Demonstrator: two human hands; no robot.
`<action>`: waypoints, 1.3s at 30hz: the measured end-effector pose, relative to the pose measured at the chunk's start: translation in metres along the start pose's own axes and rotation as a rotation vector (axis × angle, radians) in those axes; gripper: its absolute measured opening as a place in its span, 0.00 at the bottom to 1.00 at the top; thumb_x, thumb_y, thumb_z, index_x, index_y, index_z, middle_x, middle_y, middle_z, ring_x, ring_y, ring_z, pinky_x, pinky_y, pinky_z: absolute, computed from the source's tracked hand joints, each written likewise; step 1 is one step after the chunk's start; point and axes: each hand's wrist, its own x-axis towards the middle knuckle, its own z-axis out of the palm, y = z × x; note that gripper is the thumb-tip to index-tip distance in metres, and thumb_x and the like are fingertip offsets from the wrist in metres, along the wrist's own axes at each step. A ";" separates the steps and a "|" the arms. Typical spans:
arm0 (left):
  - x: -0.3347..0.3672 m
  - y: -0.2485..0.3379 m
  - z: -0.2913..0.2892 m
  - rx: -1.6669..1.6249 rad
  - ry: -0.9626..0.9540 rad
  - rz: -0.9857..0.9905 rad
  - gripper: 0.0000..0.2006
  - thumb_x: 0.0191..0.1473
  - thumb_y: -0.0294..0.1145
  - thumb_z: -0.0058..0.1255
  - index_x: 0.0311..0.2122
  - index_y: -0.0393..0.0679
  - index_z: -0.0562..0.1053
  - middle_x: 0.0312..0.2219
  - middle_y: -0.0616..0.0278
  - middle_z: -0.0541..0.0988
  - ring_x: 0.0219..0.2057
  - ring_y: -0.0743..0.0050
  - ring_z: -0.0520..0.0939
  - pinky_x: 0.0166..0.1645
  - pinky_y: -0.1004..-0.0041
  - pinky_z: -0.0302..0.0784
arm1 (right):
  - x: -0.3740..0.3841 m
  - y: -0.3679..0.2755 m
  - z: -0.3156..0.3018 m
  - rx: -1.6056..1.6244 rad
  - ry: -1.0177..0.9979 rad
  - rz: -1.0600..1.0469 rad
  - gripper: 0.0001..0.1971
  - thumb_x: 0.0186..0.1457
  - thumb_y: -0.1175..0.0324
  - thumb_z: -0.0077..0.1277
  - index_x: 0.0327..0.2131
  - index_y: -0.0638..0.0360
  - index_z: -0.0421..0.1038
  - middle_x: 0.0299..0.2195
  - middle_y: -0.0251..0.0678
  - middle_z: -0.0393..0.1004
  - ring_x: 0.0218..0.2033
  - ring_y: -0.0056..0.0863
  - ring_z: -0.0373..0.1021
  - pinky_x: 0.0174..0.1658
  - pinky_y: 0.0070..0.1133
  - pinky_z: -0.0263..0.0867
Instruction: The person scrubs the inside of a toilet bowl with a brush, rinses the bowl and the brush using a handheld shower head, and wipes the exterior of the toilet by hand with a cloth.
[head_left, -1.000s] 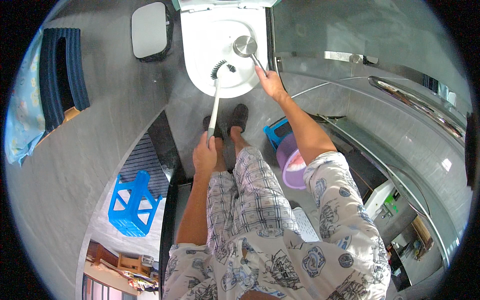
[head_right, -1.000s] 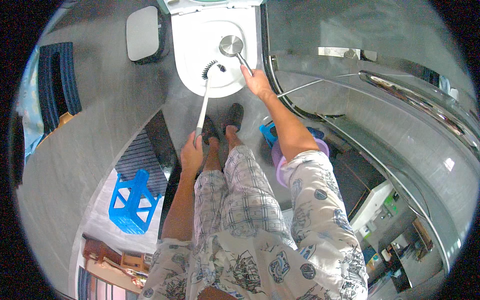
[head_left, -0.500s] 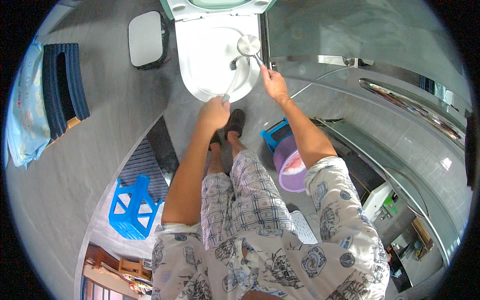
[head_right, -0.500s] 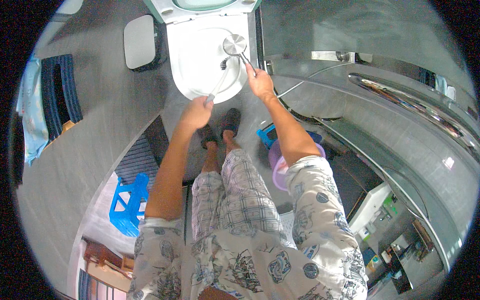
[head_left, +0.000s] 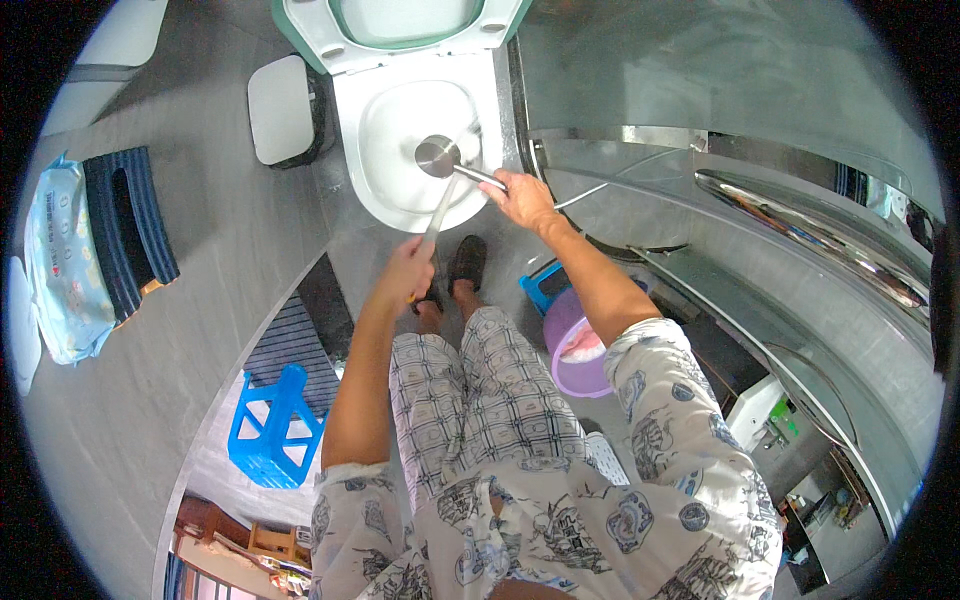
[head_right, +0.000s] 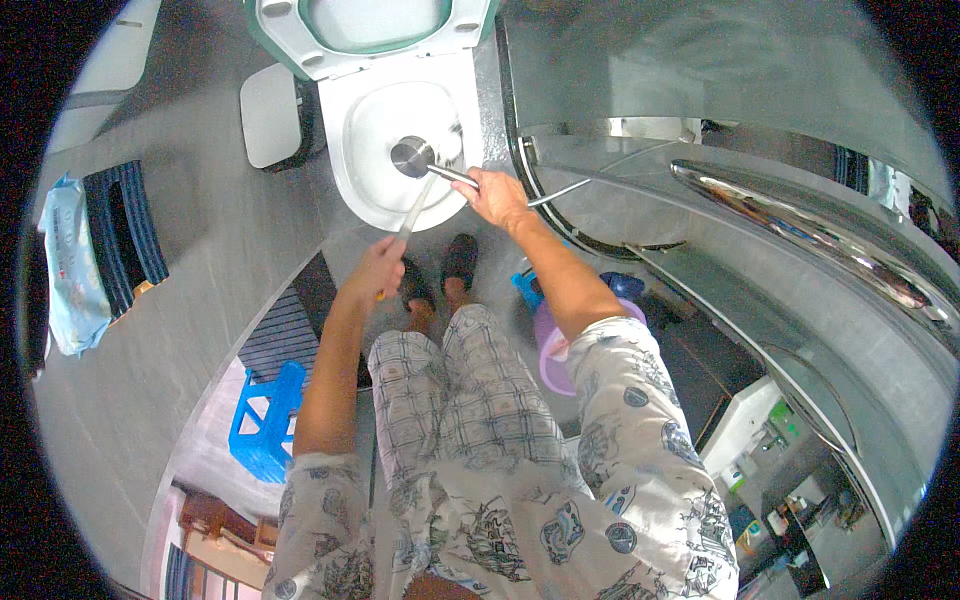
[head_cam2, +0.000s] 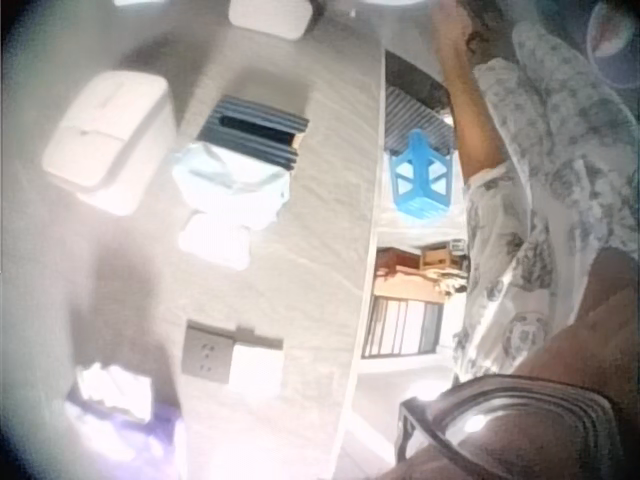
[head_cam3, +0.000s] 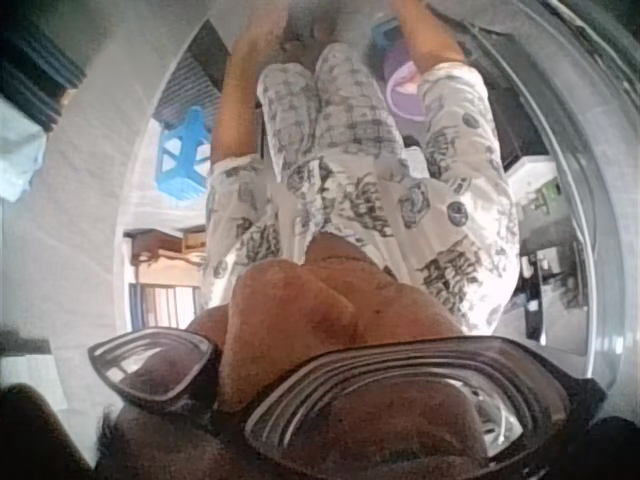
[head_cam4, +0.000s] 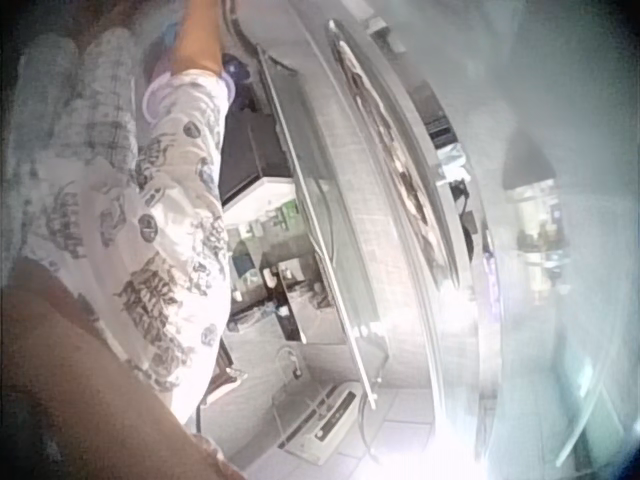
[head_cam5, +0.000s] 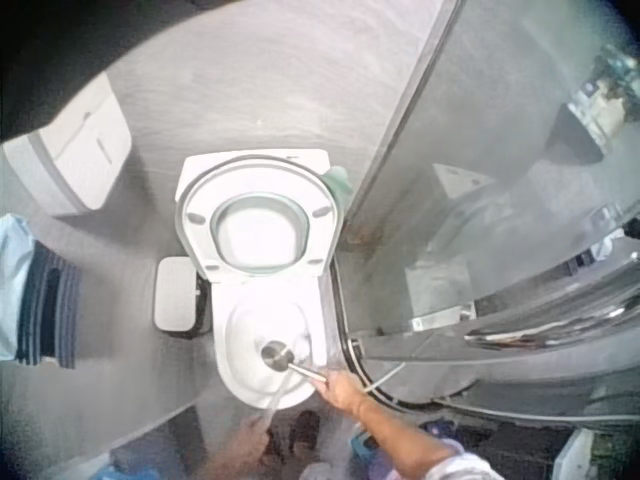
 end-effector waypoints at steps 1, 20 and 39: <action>0.016 0.013 0.003 -0.061 0.013 0.056 0.15 0.60 0.41 0.44 0.46 0.42 0.68 0.15 0.70 0.66 0.11 0.84 0.63 0.13 0.80 0.58 | 0.004 -0.002 0.000 -0.004 0.002 -0.003 0.24 0.55 0.42 0.45 0.34 0.55 0.73 0.26 0.49 0.75 0.33 0.52 0.71 0.38 0.38 0.66; 0.023 -0.015 -0.009 0.902 0.548 0.552 0.24 0.52 0.30 0.50 0.56 0.48 0.66 0.36 0.46 0.76 0.36 0.45 0.78 0.40 0.55 0.72 | 0.002 -0.002 0.004 0.143 -0.042 0.190 0.22 0.58 0.45 0.42 0.40 0.51 0.75 0.29 0.49 0.75 0.36 0.50 0.71 0.40 0.36 0.66; 0.027 -0.068 0.099 -0.421 -0.086 0.164 0.26 0.62 0.37 0.42 0.63 0.52 0.54 0.23 0.63 0.70 0.16 0.78 0.72 0.18 0.76 0.70 | -0.020 0.014 -0.015 0.041 -0.068 0.179 0.22 0.57 0.45 0.42 0.34 0.53 0.75 0.25 0.46 0.75 0.31 0.48 0.72 0.36 0.36 0.66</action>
